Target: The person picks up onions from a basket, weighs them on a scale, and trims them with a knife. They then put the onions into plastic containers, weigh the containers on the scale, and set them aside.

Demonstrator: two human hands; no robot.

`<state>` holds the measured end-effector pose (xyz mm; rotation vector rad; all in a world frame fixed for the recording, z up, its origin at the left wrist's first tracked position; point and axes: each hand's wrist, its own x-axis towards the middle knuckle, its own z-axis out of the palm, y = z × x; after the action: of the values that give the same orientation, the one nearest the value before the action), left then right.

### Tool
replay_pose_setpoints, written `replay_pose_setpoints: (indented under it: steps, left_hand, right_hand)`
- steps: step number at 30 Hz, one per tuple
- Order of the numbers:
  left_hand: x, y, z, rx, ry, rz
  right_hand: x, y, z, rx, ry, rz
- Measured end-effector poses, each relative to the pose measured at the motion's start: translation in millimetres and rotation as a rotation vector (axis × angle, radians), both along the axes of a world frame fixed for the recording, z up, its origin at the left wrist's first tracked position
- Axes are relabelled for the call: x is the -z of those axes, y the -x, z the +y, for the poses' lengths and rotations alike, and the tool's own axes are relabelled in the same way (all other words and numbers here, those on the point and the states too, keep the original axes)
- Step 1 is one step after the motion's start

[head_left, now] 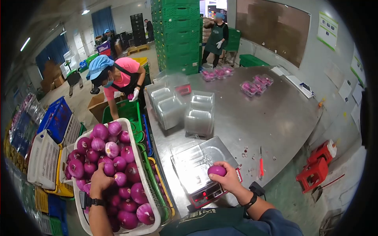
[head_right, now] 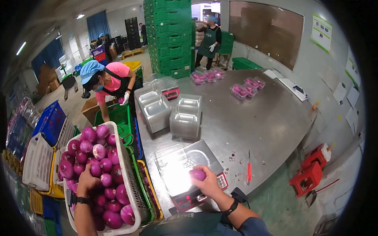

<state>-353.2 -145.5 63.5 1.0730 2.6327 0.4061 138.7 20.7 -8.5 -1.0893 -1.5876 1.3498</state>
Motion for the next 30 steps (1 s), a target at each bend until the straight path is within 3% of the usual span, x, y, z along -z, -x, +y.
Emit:
replay_pose_setpoints:
  steps: [10, 14, 18, 23, 25, 26, 30]
  left_hand:
    - [38, 17, 7, -0.062, -0.192, 0.037]
    - [59, 41, -3, -0.024, -0.668, -0.291]
    - [-22, -42, -9, -0.073, -1.101, -0.997]
    - [-48, -131, -9, -0.043, -1.261, -1.39]
    - [-39, -172, 2, 0.034, -1.264, -1.259]
    - [-35, -186, 10, -0.018, -1.233, -1.369]
    - [-7, -254, 55, -0.026, -1.087, -1.235]
  right_hand:
    - [-7, -11, 7, 0.031, 0.007, -0.03]
    - [0, -23, 20, 0.026, 0.088, 0.072]
    - [3, -34, 41, 0.052, 0.173, 0.139]
    - [7, -33, 69, -0.08, 0.305, 0.292]
    - [7, -30, 77, -0.186, 0.246, 0.246]
    - [9, -28, 81, -0.208, 0.144, 0.18]
    - [6, -24, 87, -0.309, -0.108, -0.042]
